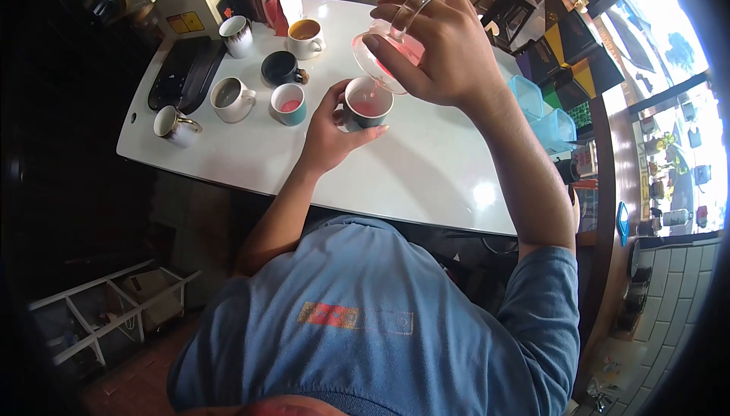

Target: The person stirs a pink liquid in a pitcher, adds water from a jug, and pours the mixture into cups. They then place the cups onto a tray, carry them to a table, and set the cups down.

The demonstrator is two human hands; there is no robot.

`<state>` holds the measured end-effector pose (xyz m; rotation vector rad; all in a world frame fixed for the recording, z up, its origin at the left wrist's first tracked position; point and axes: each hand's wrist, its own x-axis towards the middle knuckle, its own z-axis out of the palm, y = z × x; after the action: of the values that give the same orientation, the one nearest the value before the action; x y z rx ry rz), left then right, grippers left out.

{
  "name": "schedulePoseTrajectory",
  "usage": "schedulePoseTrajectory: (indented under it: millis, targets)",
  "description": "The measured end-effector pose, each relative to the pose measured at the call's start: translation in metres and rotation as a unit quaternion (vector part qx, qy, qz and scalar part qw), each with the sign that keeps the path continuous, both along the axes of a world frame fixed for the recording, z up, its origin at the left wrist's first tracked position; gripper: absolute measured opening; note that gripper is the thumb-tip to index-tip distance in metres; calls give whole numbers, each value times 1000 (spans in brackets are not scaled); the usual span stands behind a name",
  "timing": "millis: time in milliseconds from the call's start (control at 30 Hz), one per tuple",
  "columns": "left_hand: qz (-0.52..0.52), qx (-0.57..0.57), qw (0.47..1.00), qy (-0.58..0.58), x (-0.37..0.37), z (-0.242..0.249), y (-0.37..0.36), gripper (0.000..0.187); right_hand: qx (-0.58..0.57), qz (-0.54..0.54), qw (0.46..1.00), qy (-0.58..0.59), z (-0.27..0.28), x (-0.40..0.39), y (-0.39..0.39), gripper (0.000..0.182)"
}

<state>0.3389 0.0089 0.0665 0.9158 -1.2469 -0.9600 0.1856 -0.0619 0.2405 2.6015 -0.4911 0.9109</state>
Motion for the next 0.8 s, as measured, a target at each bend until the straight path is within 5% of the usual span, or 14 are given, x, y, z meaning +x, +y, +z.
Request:
schedulePoseTrajectory:
  millis: [800]
  targets:
    - [-21,-26,999,-11,14,-13,-3,71,-1,19,1000,-7,-11,14,3,21]
